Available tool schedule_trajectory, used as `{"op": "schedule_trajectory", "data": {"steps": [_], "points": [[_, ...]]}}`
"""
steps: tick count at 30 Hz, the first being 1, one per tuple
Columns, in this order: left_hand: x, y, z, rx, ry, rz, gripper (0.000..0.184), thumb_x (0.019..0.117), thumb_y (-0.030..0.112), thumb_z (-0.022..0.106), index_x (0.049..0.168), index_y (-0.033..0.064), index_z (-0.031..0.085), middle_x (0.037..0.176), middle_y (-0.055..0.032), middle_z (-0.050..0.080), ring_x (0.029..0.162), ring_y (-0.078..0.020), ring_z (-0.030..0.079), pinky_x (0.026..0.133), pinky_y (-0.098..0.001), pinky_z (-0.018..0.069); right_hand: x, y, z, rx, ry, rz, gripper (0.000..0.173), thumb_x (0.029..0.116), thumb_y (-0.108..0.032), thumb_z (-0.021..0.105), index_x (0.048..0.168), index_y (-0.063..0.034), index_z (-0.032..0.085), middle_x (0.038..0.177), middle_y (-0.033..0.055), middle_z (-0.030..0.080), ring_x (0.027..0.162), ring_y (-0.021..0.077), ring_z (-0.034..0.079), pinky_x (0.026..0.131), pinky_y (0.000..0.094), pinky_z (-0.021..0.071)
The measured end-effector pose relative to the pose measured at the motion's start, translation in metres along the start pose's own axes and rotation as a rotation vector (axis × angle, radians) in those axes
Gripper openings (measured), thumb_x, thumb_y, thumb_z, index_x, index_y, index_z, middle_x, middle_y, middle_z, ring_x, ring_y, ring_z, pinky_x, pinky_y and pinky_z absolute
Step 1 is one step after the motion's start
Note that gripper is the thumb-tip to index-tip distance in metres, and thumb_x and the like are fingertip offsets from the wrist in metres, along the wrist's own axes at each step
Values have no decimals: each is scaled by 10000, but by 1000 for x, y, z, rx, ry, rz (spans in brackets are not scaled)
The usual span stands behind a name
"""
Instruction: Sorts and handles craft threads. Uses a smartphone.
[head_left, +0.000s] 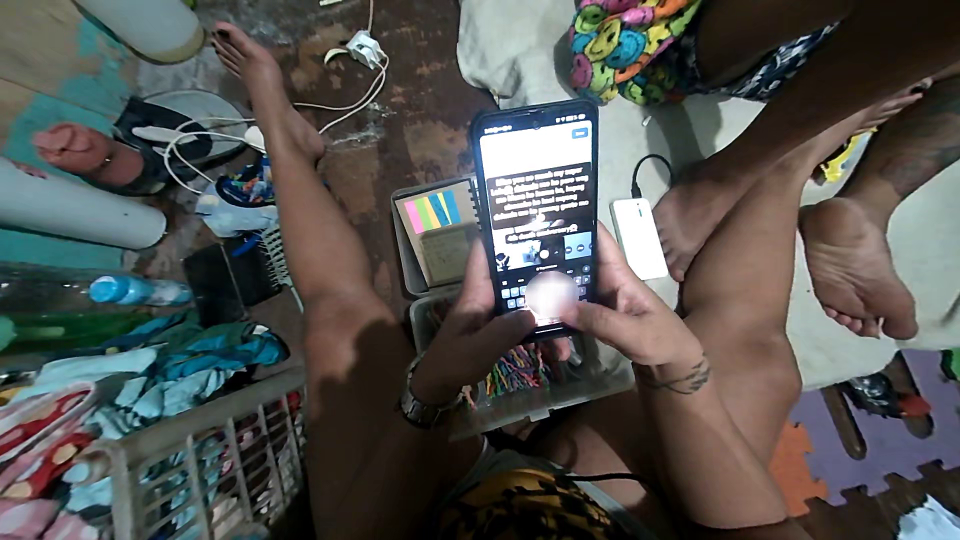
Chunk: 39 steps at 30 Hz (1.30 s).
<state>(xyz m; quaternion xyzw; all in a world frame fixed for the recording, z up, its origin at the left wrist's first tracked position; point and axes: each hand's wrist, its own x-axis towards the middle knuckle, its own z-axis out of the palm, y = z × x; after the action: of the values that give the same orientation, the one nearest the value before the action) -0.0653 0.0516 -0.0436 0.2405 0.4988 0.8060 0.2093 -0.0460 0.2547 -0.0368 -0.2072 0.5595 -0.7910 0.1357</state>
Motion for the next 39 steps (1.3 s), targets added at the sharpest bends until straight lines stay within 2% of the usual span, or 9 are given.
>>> {"op": "schedule_trajectory", "data": {"steps": [5, 9, 12, 15, 25, 30, 33, 36, 39], "points": [[0, 5, 7, 15, 85, -32, 586, 972, 27, 469, 1478, 269, 301, 1145, 115, 672, 925, -10, 690, 784, -201, 599, 0, -1, 0, -37, -18, -7, 757, 954, -52, 604, 1543, -244, 167, 1117, -51, 665, 765, 33, 678, 641, 182, 596], [1, -9, -5, -62, -5, -46, 672, 981, 50, 489, 1555, 261, 211, 1194, -27, 652, 907, -116, 703, 743, -264, 608, -1, 0, 0, -22, -23, -14, 731, 958, -34, 566, 1544, -260, 194, 1156, -40, 666, 793, 54, 689, 642, 204, 605], [1, -6, -4, -55, -23, -27, 652, 972, 54, 504, 1526, 257, 226, 1186, 4, 661, 902, -92, 705, 755, -244, 609, -1, 1, -2, 80, -45, -7, 646, 964, -67, 531, 1515, -297, 283, 1213, -43, 668, 891, 88, 712, 681, 235, 622], [1, -10, -6, -99, -39, -34, 570, 983, 51, 492, 1489, 210, 281, 1152, -76, 663, 882, -160, 714, 728, -284, 615, -1, 1, -4, 155, -52, 1, 609, 950, -54, 508, 1487, -284, 335, 1209, -3, 671, 910, 129, 718, 679, 266, 629], [1, -14, -8, -93, -38, -28, 522, 980, 71, 516, 1450, 193, 325, 1128, -58, 670, 881, -134, 708, 734, -269, 607, 1, 1, -3, 180, -39, -7, 480, 1022, -147, 534, 1457, -282, 385, 1203, 9, 680, 906, 136, 725, 678, 264, 633], [0, 0, 1, -49, 15, -30, 577, 932, 35, 517, 1435, 249, 332, 1119, 57, 686, 857, -53, 705, 706, -217, 610, 0, 2, -4, 184, -44, -4, 511, 990, -111, 528, 1449, -285, 384, 1212, -8, 680, 923, 128, 726, 686, 265, 634], [1, -11, -6, -100, -43, -10, 577, 973, 65, 525, 1479, 220, 296, 1150, -45, 664, 875, -135, 708, 717, -272, 611, -1, 1, -5, 204, -67, -5, 539, 977, -94, 520, 1463, -277, 373, 1223, 5, 670, 952, 141, 720, 707, 280, 635], [1, 0, 0, -56, -22, -17, 611, 957, 46, 514, 1482, 270, 296, 1109, 43, 681, 839, -56, 696, 705, -207, 601, 0, 1, -3, 169, -43, -7, 473, 1021, -128, 510, 1446, -281, 372, 1196, -9, 680, 916, 127, 726, 693, 265, 636], [2, -7, -4, -109, -47, -30, 638, 961, 50, 515, 1507, 248, 250, 1151, -39, 662, 865, -136, 710, 710, -265, 613, 2, 0, -2, 153, -28, -11, 441, 1046, -135, 476, 1453, -277, 380, 1157, 3, 682, 861, 120, 718, 670, 254, 628]]}}
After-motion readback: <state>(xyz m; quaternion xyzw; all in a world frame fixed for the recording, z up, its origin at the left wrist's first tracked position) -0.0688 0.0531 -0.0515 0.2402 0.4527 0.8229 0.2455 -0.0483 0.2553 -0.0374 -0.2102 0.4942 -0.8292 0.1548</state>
